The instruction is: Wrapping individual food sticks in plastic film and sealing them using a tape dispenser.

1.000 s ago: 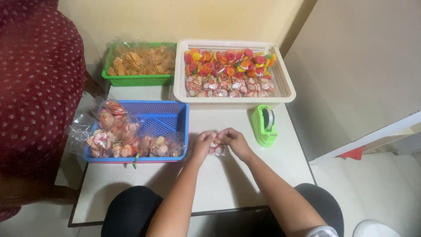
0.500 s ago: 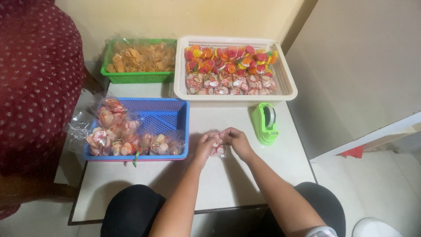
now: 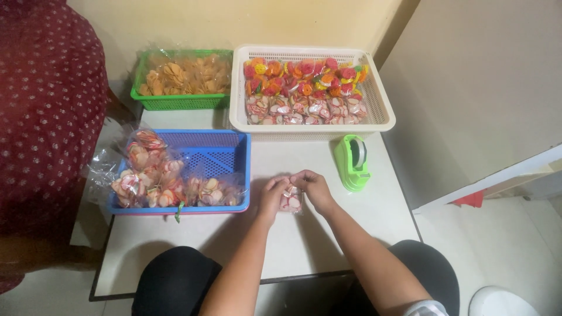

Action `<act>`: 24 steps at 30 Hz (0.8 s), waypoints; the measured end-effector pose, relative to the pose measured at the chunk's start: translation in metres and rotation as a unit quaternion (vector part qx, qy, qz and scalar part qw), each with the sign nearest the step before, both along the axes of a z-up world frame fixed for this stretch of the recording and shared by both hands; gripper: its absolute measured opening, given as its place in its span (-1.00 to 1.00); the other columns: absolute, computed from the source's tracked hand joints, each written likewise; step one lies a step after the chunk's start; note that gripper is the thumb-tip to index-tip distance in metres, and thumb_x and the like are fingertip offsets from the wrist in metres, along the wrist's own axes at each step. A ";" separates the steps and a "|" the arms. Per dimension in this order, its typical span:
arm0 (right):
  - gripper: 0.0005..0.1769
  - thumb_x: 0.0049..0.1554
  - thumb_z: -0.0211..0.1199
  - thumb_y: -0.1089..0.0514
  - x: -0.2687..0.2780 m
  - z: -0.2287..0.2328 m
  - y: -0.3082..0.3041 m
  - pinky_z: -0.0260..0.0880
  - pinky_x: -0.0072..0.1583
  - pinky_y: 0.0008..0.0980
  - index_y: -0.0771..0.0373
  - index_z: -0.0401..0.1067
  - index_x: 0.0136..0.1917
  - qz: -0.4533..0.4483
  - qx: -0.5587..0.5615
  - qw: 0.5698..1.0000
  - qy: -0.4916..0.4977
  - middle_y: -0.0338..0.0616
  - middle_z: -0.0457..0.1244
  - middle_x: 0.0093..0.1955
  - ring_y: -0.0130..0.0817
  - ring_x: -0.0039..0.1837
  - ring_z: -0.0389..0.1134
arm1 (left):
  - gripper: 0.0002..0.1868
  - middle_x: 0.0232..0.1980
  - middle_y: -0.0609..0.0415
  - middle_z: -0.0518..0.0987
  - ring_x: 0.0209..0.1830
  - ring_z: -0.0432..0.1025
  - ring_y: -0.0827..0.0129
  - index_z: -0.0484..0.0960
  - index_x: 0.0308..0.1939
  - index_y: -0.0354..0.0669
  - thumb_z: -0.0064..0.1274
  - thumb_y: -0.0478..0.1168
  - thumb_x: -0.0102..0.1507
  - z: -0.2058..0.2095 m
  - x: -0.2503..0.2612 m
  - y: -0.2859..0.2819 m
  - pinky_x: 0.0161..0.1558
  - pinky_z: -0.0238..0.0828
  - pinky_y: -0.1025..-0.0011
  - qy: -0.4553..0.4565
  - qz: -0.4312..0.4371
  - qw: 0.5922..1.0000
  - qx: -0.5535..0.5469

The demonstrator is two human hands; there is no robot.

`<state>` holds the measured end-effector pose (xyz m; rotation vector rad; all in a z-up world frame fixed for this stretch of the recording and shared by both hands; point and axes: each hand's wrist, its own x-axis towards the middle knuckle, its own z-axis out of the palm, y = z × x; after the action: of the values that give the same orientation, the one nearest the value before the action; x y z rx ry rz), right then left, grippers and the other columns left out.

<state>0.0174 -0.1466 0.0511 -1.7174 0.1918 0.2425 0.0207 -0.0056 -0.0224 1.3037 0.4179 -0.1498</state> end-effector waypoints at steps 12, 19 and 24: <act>-0.71 0.13 0.30 0.09 -0.012 0.035 0.006 0.35 0.27 -0.19 0.25 0.59 0.09 -0.017 0.074 0.997 0.009 -0.02 0.36 0.01 -0.20 0.14 0.33 | -0.70 -0.16 -0.01 0.58 -0.58 0.39 0.58 0.67 0.11 -0.06 0.13 -0.13 0.32 0.031 -0.011 -0.001 -0.58 0.36 0.67 -0.040 0.030 0.997 -0.053; -0.80 0.05 0.38 0.27 -0.006 0.020 -0.002 0.39 0.11 -0.30 0.30 0.60 -0.02 -0.005 0.046 0.999 -0.019 -0.07 0.32 -0.13 -0.25 0.04 0.32 | -0.52 0.15 -0.12 0.57 0.11 0.41 0.22 0.60 0.25 -0.06 0.18 -0.05 0.27 0.064 -0.026 0.002 0.18 0.39 0.26 -0.042 0.008 0.993 -0.107; -0.78 0.12 0.31 0.24 -0.020 0.057 0.007 0.39 0.09 -0.33 0.31 0.54 0.05 0.007 0.123 0.992 0.009 -0.10 0.29 -0.13 -0.27 0.00 0.30 | -0.71 -0.12 0.02 0.62 -0.13 0.46 0.37 0.71 0.06 -0.03 0.09 -0.03 0.34 0.054 -0.025 0.001 -0.04 0.49 0.43 -0.046 -0.008 0.997 -0.064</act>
<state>-0.0023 -0.1395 0.1079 -1.4716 0.1572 0.2803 -0.0039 -0.0046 0.0313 1.1840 0.3138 -0.1269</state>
